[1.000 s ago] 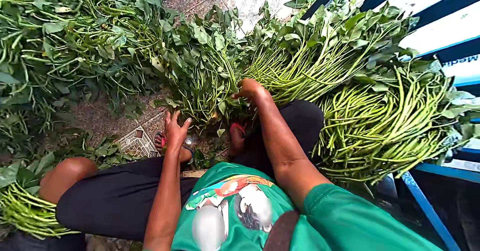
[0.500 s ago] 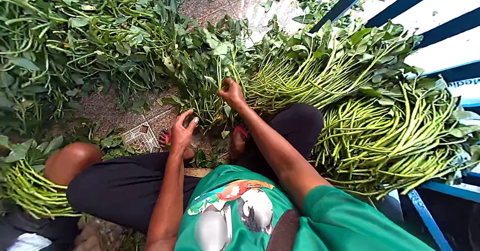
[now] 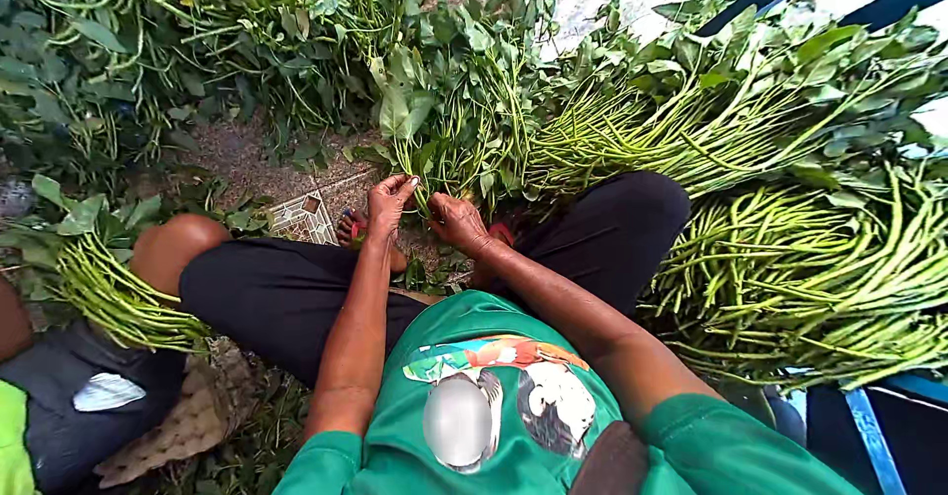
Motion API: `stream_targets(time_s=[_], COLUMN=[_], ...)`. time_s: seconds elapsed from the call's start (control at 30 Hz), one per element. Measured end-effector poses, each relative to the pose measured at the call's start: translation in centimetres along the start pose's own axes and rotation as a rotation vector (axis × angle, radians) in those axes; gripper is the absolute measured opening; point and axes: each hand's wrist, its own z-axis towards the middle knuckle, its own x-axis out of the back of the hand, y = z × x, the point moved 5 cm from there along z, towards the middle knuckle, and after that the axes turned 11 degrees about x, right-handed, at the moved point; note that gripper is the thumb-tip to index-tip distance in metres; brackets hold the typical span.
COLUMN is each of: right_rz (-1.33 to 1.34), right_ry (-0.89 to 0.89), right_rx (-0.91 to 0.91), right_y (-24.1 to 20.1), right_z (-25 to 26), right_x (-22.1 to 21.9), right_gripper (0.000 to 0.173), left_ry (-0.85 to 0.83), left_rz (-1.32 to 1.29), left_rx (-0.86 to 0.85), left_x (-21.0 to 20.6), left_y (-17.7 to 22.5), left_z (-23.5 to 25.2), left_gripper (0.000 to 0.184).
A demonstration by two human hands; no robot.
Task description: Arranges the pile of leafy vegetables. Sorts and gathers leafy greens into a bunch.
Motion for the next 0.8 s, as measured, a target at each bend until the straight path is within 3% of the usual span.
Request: stream_targets(time_s=[0.1,0.17,0.2,0.27,0.37,0.4,0.53,0.67,0.73,0.8], right_rz=[0.154,0.520,0.703,0.888,0.615,0.457,0.120,0.042,0.013,0.049], right_ry=[-0.033,0.023,0.082,0.271,0.518,0.473,-0.034,-0.552,-0.551,-0.339], right_rx=[-0.059,-0.203,-0.265,-0.311,-0.185,-0.098,0.177,-0.103,-0.137,-0.080], right_y=[0.6,1.3,1.2,0.9,0.5,-0.1,-1.9,-0.4,-0.2,-1.0], right_z=[0.7,1.5,2.0,3.2,4.6,4.5,1.6,-1.2,-0.7,1.3], right_x=[-0.1,0.0,0.2,0.2,0.9,1.3,-0.4,-2.0,-1.4,0.2], right_gripper=[0.042,0.059,0.058,0.045,0.022,0.019,0.013,0.028,0.043,0.048], left_ry=[-0.007,-0.040,-0.054,-0.075,-0.018,0.032,0.215,0.270,0.236,0.158], left_rz=[0.052,0.089,0.079,0.063,0.030,0.020,-0.052,-0.071,-0.034,-0.011], left_rx=[-0.036,-0.079,-0.086,-0.063,-0.014,-0.012,-0.069,-0.092,-0.098,-0.112], left_x=[0.4,0.5,0.4,0.3,0.9,1.7,6.4,8.5,8.1,7.5], left_y=[0.2,0.5,0.6,0.4,0.4,0.8,2.4,3.4,3.3,2.9], left_z=[0.0,0.1,-0.1,-0.5,-0.8,-0.8,-0.4,-0.5,-0.5,-0.4], left_gripper=[0.017,0.016,0.015,0.015,0.017,0.019,0.019,0.016,0.016,0.015])
